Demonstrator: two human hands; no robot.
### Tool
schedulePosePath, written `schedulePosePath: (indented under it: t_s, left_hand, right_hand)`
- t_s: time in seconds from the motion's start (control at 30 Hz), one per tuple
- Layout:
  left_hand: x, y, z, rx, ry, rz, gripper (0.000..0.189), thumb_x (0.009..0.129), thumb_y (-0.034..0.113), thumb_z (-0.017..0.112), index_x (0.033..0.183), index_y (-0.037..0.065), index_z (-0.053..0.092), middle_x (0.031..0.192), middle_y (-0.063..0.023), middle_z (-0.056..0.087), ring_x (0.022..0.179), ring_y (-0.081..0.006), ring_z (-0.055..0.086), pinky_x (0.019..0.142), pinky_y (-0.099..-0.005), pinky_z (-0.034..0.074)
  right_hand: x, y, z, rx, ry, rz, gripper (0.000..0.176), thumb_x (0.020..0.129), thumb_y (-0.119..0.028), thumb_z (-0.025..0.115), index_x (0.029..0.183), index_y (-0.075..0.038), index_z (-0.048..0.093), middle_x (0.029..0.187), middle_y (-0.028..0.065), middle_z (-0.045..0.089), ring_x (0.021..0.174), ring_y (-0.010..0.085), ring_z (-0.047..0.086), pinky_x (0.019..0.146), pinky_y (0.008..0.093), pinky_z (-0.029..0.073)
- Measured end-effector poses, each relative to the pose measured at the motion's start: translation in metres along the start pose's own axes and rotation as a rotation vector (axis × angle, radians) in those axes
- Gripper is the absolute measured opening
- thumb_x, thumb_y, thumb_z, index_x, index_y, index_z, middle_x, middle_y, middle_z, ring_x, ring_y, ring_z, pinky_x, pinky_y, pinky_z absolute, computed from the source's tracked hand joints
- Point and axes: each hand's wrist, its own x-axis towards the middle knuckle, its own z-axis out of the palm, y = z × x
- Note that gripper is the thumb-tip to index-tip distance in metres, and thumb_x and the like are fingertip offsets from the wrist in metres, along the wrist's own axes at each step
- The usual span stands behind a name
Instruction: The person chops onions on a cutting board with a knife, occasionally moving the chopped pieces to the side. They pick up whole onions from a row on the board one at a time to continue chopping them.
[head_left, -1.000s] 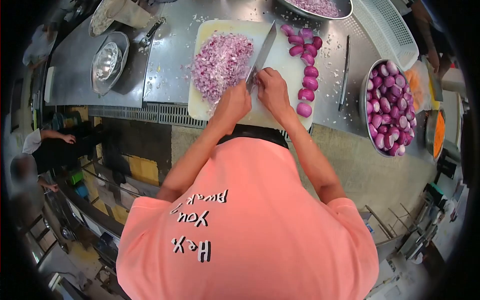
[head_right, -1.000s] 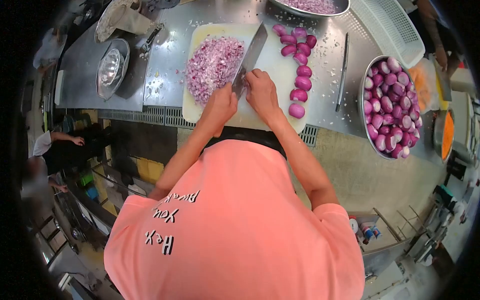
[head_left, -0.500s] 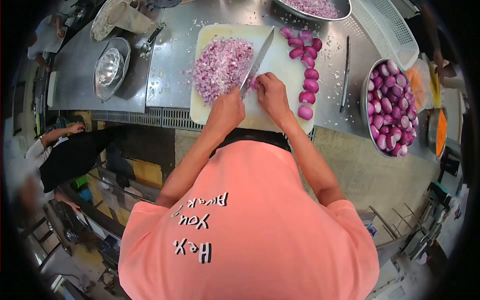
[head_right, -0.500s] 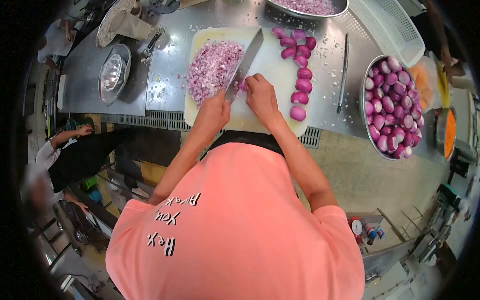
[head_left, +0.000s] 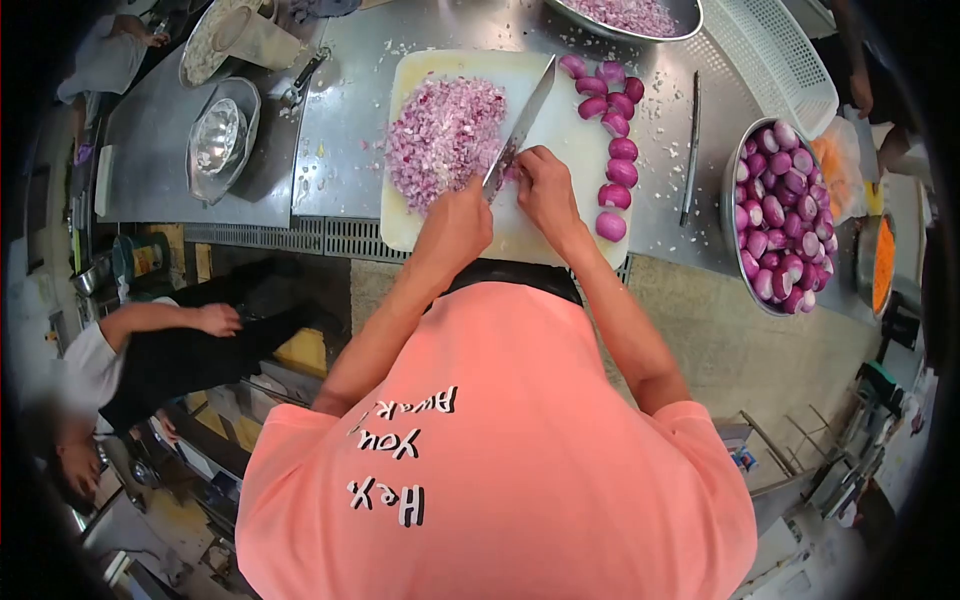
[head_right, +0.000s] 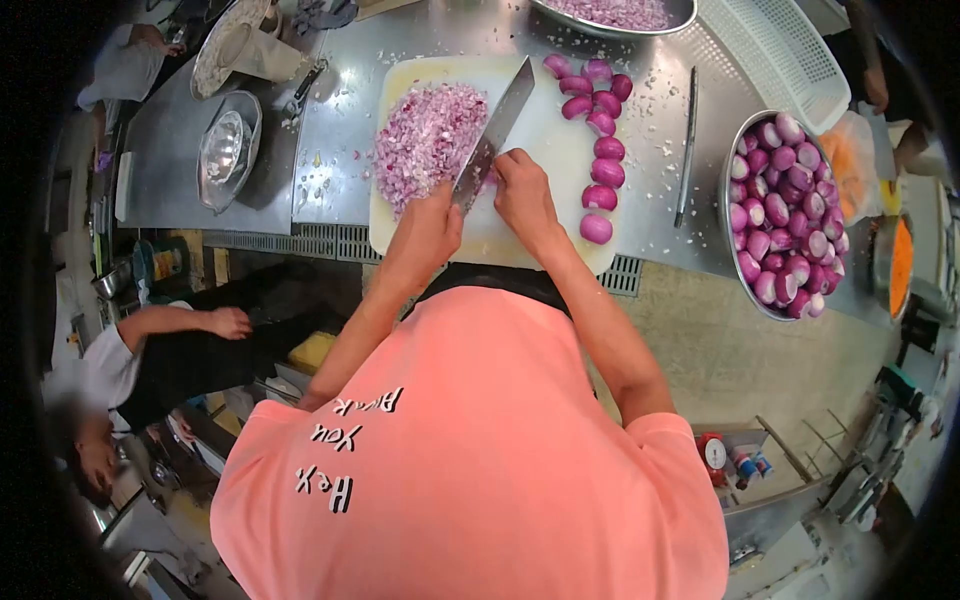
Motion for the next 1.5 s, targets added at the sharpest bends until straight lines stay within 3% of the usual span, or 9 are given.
schedulePosePath:
  t_s: [0.13,0.33,0.43,0.6,0.7,0.8,1.13,1.5]
  left_hand:
    - [0.006,-0.004,0.015,-0.006,0.017,0.047,0.015,0.089,0.007,0.051,0.092,-0.007,0.054,0.071,-0.0323,0.058,0.072,-0.0507,0.059,0.064,-0.0559,0.045]
    - [0.0,-0.008,0.016,-0.022,-0.023,-0.031,0.014,0.088,0.007,0.052,0.093,-0.006,0.055,0.072,-0.0312,0.059,0.074,-0.0497,0.06,0.064,-0.055,0.045]
    - [0.011,-0.007,0.015,-0.013,0.034,0.059,0.014,0.088,0.007,0.052,0.093,-0.006,0.055,0.073,-0.0309,0.059,0.075,-0.0494,0.06,0.064,-0.0546,0.045]
    - [-0.002,-0.014,0.009,0.053,-0.029,-0.059,0.018,0.089,0.007,0.051,0.1,-0.005,0.056,0.072,-0.0306,0.06,0.073,-0.0482,0.061,0.065,-0.0538,0.046]
    - [0.005,-0.018,0.008,0.053,0.019,-0.006,0.021,0.089,0.007,0.05,0.104,-0.005,0.055,0.07,-0.0304,0.059,0.071,-0.0484,0.061,0.063,-0.054,0.045]
    - [-0.009,-0.008,0.0,-0.001,-0.016,-0.082,0.02,0.089,0.006,0.051,0.105,-0.006,0.054,0.069,-0.0304,0.059,0.071,-0.0486,0.061,0.063,-0.0543,0.045]
    - [-0.005,-0.007,0.02,-0.026,0.031,-0.028,0.014,0.087,0.003,0.053,0.092,-0.009,0.056,0.071,-0.034,0.059,0.072,-0.0503,0.062,0.063,-0.0554,0.049]
    - [0.007,0.001,0.013,-0.03,0.017,-0.036,0.016,0.089,0.008,0.052,0.095,-0.007,0.054,0.074,-0.0325,0.06,0.075,-0.0505,0.06,0.067,-0.0553,0.046]
  right_hand:
    - [-0.004,0.002,0.0,-0.003,0.002,-0.014,0.015,0.076,0.009,0.058,0.088,0.002,0.063,0.087,0.0203,0.06,0.079,0.0418,0.06,0.07,0.0468,0.049]
    - [-0.006,0.003,0.001,0.019,0.01,0.038,0.016,0.075,0.009,0.058,0.088,0.002,0.063,0.087,0.0198,0.06,0.079,0.0419,0.06,0.07,0.0455,0.049]
    - [-0.003,0.005,-0.003,0.032,-0.013,0.014,0.017,0.074,0.01,0.057,0.088,0.002,0.063,0.087,0.0188,0.06,0.081,0.0405,0.06,0.072,0.0461,0.049]
    - [-0.002,0.003,-0.005,-0.066,-0.001,-0.098,0.012,0.075,0.006,0.057,0.085,0.0,0.062,0.084,0.0161,0.06,0.083,0.0373,0.06,0.074,0.0469,0.049]
    - [-0.002,-0.002,-0.004,-0.137,-0.07,-0.04,0.012,0.076,0.004,0.056,0.085,-0.001,0.063,0.082,0.0169,0.06,0.082,0.0382,0.06,0.073,0.0468,0.049]
    - [-0.002,-0.001,0.0,-0.149,-0.104,0.024,0.012,0.076,0.004,0.056,0.085,-0.001,0.063,0.081,0.019,0.059,0.082,0.0391,0.06,0.073,0.0473,0.049]
    - [-0.008,-0.001,0.003,-0.17,-0.093,0.02,0.011,0.075,0.003,0.058,0.084,0.001,0.063,0.079,0.0215,0.06,0.079,0.0411,0.06,0.072,0.0488,0.049]
    - [-0.008,-0.001,-0.002,-0.142,-0.084,0.003,0.005,0.08,0.001,0.059,0.083,0.001,0.063,0.078,0.0203,0.059,0.079,0.0405,0.06,0.072,0.0486,0.048]
